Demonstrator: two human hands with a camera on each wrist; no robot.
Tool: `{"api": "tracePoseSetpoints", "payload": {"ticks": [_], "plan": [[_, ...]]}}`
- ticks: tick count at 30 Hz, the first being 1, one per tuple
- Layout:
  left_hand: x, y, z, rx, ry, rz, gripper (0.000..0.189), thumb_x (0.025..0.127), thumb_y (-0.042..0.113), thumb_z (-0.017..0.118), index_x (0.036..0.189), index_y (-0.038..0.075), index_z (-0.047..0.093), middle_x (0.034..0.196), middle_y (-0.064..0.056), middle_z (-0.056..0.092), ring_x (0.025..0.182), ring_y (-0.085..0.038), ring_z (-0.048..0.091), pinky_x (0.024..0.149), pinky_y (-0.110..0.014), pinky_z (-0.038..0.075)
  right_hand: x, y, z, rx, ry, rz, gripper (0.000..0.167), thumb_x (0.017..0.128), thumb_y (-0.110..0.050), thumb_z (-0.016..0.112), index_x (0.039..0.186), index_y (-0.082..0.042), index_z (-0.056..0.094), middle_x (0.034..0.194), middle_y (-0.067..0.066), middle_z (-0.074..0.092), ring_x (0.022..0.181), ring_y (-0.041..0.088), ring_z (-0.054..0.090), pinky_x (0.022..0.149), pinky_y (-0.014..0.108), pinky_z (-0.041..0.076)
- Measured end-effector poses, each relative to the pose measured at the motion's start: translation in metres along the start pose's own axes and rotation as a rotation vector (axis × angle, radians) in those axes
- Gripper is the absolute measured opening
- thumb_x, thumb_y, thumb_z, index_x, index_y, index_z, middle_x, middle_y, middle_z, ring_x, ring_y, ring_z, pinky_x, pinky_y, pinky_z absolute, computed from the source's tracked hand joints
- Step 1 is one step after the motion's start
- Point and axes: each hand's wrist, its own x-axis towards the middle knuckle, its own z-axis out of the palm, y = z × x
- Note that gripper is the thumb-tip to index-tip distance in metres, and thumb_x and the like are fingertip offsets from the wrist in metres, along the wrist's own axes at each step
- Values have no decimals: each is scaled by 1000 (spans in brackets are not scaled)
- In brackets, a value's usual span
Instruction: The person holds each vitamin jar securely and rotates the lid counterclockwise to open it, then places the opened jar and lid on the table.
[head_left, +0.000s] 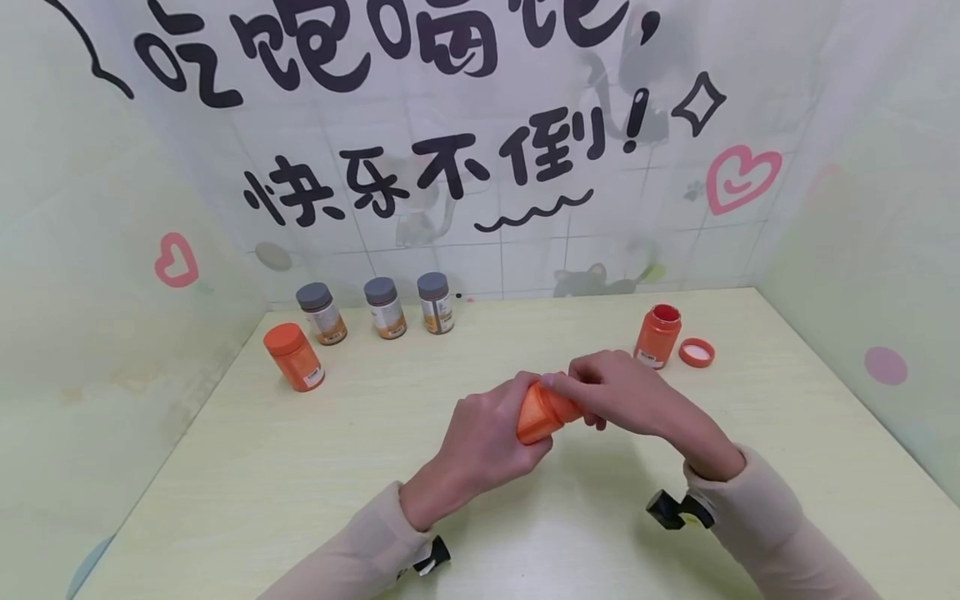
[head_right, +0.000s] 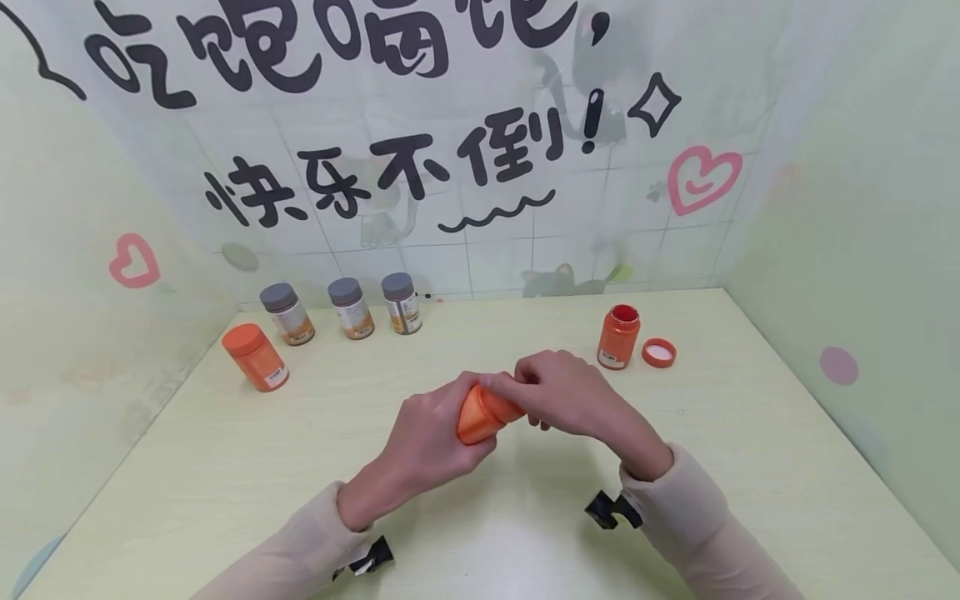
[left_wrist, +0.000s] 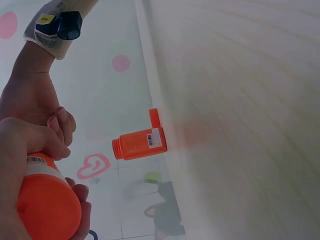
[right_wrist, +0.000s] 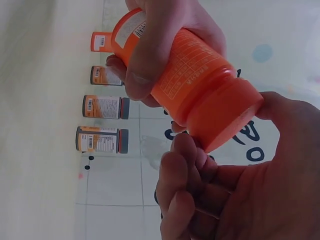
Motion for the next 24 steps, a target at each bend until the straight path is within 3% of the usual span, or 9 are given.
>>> {"api": "tracePoseSetpoints", "payload": {"ticks": [6,17,24], "plan": [[1,-1,1,-44,2,-30,50,72,25,79,115,15,55,82,7,65,61,-3,52,54,-15,44,0,4,-4,105,-45,-82,28,90,-47,66,96,-20,61,80,1,66,66,19,65,62,36,55],[2,-2,1,-131,-19,-80,49,73,22,80,114,14,55,77,7,61,60,-3,51,54,-16,43,-4,7,-13,19,-19,-312,44,82,-24,78,118,-31,54,101,-11,66,82,9,66,67,30,57],[4,-5,2,-205,-21,-103,47,74,22,80,114,15,56,78,6,63,63,-4,55,57,-18,47,-4,11,-19,47,-1,-354,49,80,-17,80,120,-26,53,108,-10,64,87,11,66,67,31,58]]}}
